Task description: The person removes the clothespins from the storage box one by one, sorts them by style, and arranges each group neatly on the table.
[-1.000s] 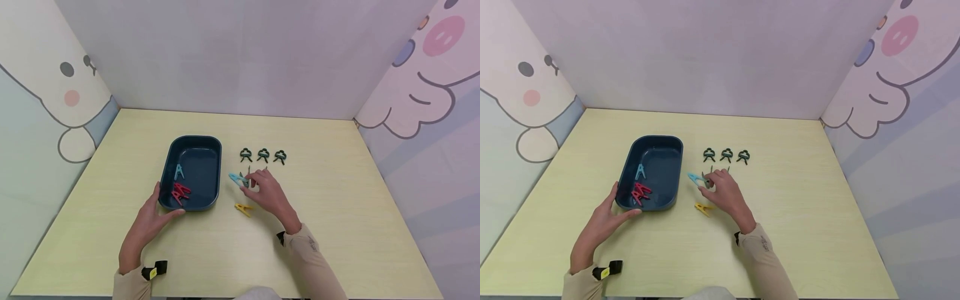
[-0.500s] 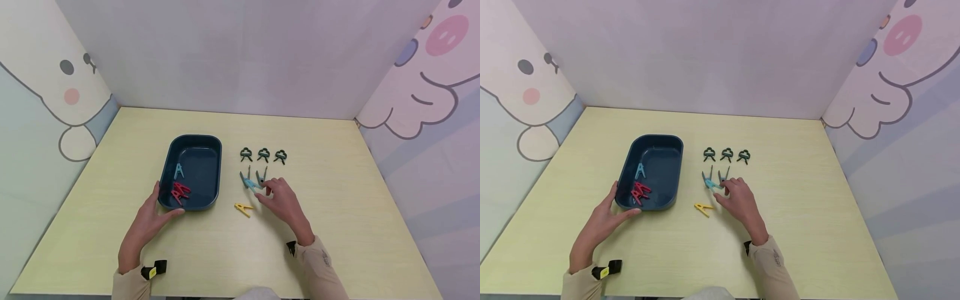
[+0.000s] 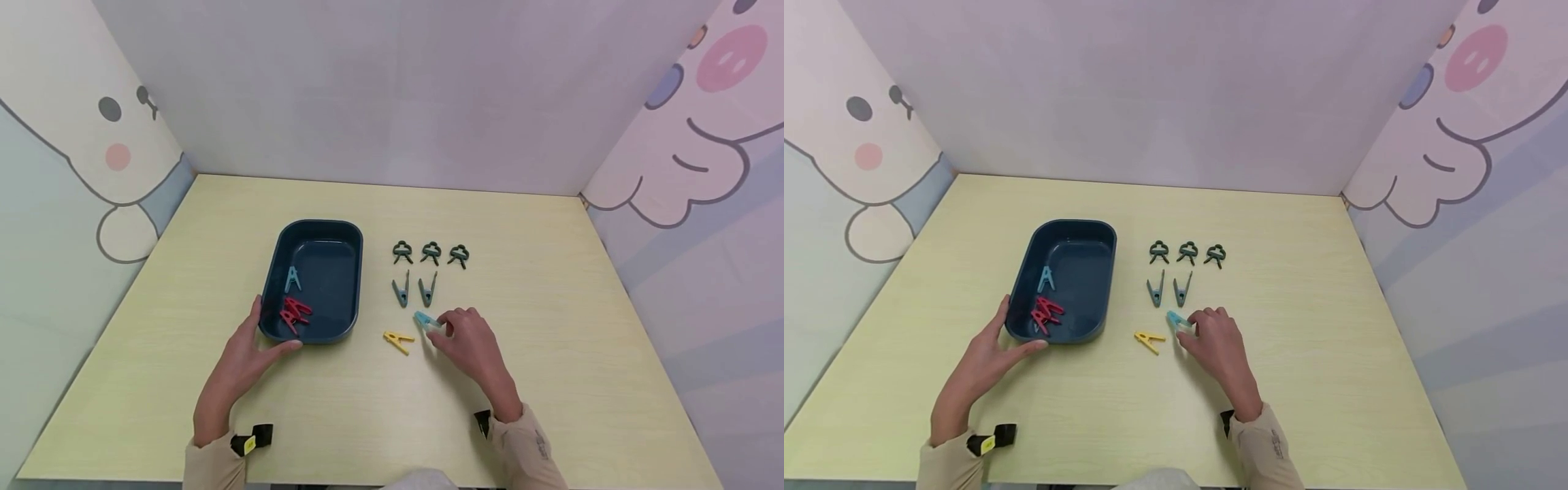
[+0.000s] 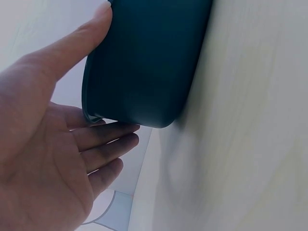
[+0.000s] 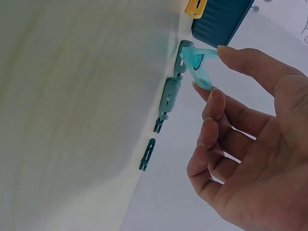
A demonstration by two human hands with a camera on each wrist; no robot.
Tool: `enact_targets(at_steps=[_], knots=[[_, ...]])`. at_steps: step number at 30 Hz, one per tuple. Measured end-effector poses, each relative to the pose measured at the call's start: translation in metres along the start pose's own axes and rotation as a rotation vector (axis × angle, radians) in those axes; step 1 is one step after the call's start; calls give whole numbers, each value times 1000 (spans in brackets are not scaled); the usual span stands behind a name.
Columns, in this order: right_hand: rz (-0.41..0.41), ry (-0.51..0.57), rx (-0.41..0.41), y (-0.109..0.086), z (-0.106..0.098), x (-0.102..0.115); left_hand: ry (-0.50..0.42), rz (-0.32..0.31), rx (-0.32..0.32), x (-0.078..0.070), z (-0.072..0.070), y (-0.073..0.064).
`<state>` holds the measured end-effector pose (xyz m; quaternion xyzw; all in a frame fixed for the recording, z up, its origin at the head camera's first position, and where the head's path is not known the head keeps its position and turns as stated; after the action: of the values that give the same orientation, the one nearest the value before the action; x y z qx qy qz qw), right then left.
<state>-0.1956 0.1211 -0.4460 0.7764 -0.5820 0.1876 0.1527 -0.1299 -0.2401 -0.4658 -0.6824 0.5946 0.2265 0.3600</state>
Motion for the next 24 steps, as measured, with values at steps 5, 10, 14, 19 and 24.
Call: enact_targets(at_steps=[5,10,14,19,24], knots=[[33,-17,30,-3,3,-3,-1,-1,4,0,0,0],[39,-41,53,-6,5,-3,0,1,4,-1,-1,0],[43,-68,71,-8,7,-2,5,0,3,-1,-1,0],[53,-96,88,-9,10,0,5,-8,6,-1,-1,0],[59,-112,98,-10,11,1,8,-7,5,-1,0,1]])
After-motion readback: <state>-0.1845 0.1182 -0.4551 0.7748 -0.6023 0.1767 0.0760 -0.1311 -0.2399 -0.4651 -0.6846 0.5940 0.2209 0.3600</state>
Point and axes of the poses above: each hand's wrist, its own y-axis towards the middle knuckle, its own z-axis out of the palm, x = y × z, the point moved 9 cm from there along y, towards the middle knuckle, and after that the axes turned 1 degree about x, right-handed, at the moved point
